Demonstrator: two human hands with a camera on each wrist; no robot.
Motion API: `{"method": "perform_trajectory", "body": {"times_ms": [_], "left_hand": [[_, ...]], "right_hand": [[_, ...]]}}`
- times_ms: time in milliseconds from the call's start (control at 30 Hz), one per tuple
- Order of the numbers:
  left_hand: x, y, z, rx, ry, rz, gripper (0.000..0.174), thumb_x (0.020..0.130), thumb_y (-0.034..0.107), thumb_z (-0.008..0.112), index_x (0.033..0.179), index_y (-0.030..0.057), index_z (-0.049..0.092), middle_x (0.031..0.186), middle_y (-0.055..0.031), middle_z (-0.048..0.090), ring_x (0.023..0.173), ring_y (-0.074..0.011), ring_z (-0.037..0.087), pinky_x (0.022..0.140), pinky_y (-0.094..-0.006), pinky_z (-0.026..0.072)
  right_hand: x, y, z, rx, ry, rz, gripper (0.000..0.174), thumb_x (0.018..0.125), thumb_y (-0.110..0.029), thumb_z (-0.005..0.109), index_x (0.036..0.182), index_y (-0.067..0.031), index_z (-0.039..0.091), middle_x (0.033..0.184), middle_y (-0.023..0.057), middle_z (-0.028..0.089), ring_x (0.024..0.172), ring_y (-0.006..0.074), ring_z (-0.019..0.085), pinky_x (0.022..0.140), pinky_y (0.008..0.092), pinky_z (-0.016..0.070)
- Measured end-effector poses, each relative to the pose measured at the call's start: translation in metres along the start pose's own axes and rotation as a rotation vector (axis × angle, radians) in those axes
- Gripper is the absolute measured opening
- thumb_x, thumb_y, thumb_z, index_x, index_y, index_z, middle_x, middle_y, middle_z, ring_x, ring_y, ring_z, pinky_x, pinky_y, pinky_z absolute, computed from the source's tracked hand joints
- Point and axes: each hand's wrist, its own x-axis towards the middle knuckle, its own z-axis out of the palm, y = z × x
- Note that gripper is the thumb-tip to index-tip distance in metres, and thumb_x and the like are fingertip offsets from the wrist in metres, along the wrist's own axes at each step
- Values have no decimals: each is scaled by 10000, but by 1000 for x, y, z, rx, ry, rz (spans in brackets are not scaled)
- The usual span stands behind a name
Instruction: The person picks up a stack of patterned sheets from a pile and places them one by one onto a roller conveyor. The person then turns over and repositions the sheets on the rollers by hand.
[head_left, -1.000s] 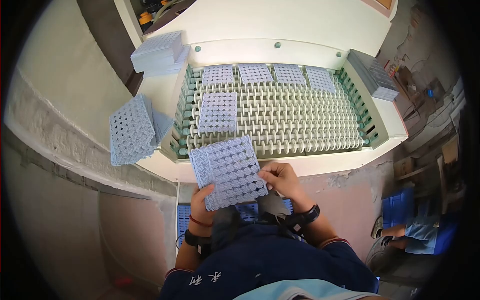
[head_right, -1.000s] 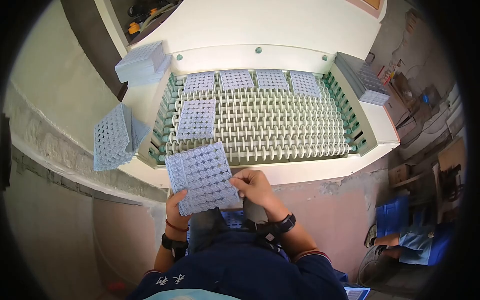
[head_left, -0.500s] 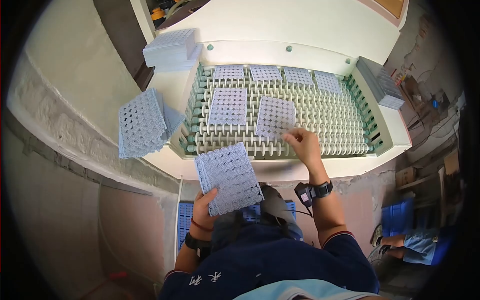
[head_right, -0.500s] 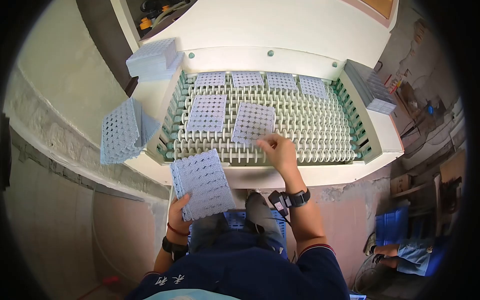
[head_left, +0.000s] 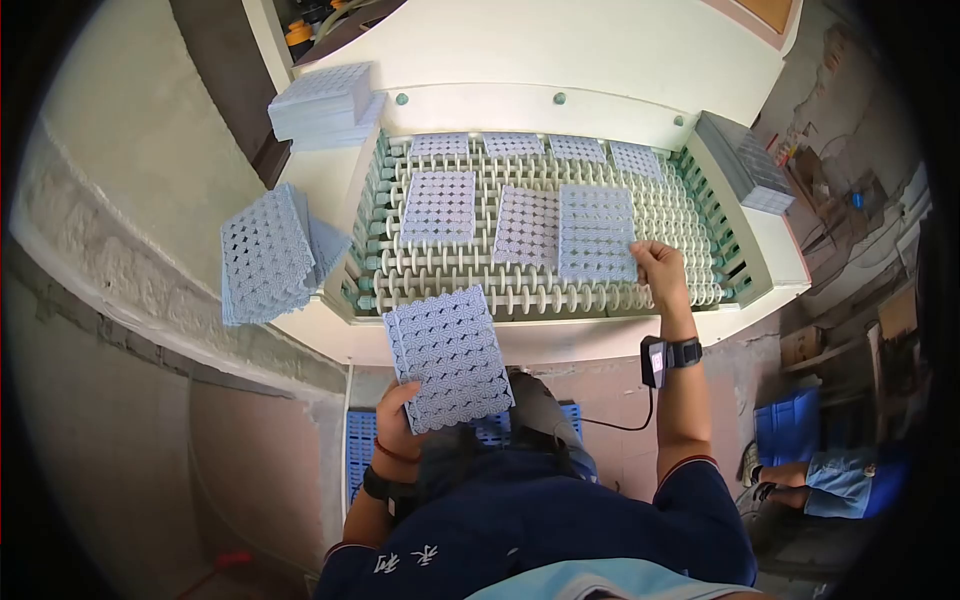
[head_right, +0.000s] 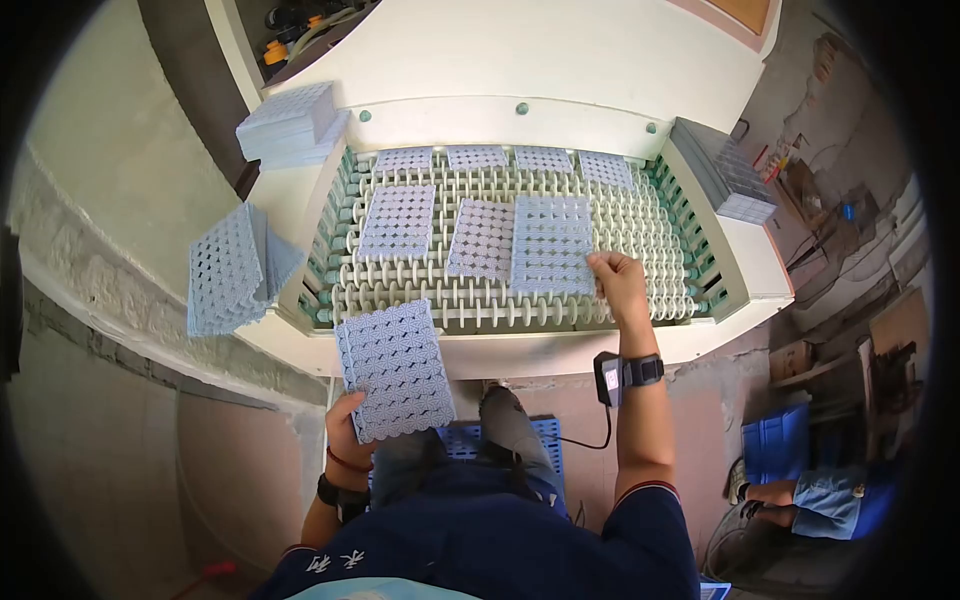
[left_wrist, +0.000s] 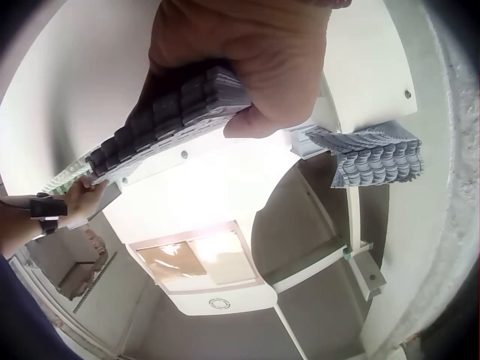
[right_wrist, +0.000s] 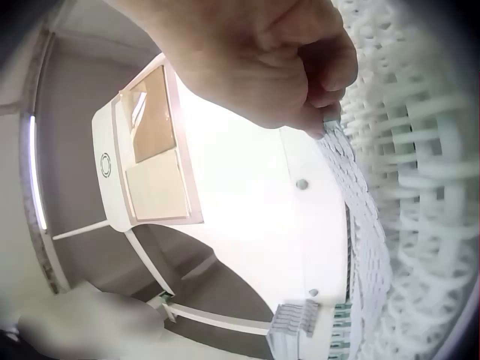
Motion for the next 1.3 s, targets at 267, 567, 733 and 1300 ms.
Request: {"method": "perform_trajectory", "body": {"times_ms": [267, 567, 733, 1300], "left_hand": [[-4, -10, 2, 244, 126, 8, 433, 826, 66, 459, 1229, -75, 385, 1169, -213, 506, 1047, -327, 533, 873, -434, 455], [-1, -18, 20, 211, 112, 14, 349, 850, 68, 496, 1172, -60, 455, 1110, -191, 552, 982, -294, 576, 831, -400, 485], [-11, -10, 11, 195, 79, 37, 415, 835, 77, 494, 1212, -73, 406, 1161, -211, 516, 1040, -321, 542, 880, -426, 455], [-12, -14, 6, 215, 86, 13, 383, 843, 78, 510, 1186, -72, 431, 1121, -193, 542, 989, -298, 572, 830, -393, 485]], "right_hand": [[-31, -24, 27, -575, 112, -254, 253, 743, -226, 681, 865, -5, 661, 653, 103, 623, 569, 165, 578, 551, 291, 453], [-123, -13, 90, 178, -618, 179, 168, 804, -167, 656, 838, -5, 631, 628, -10, 567, 515, 35, 515, 441, 172, 403], [-53, -2, 3, 61, -34, -104, 171, 842, -183, 604, 848, -19, 649, 609, -39, 542, 477, 20, 414, 412, 173, 319], [-43, -21, -8, -333, -106, -127, 242, 785, -198, 675, 898, 15, 655, 688, 28, 621, 592, 73, 527, 534, 222, 429]]}}
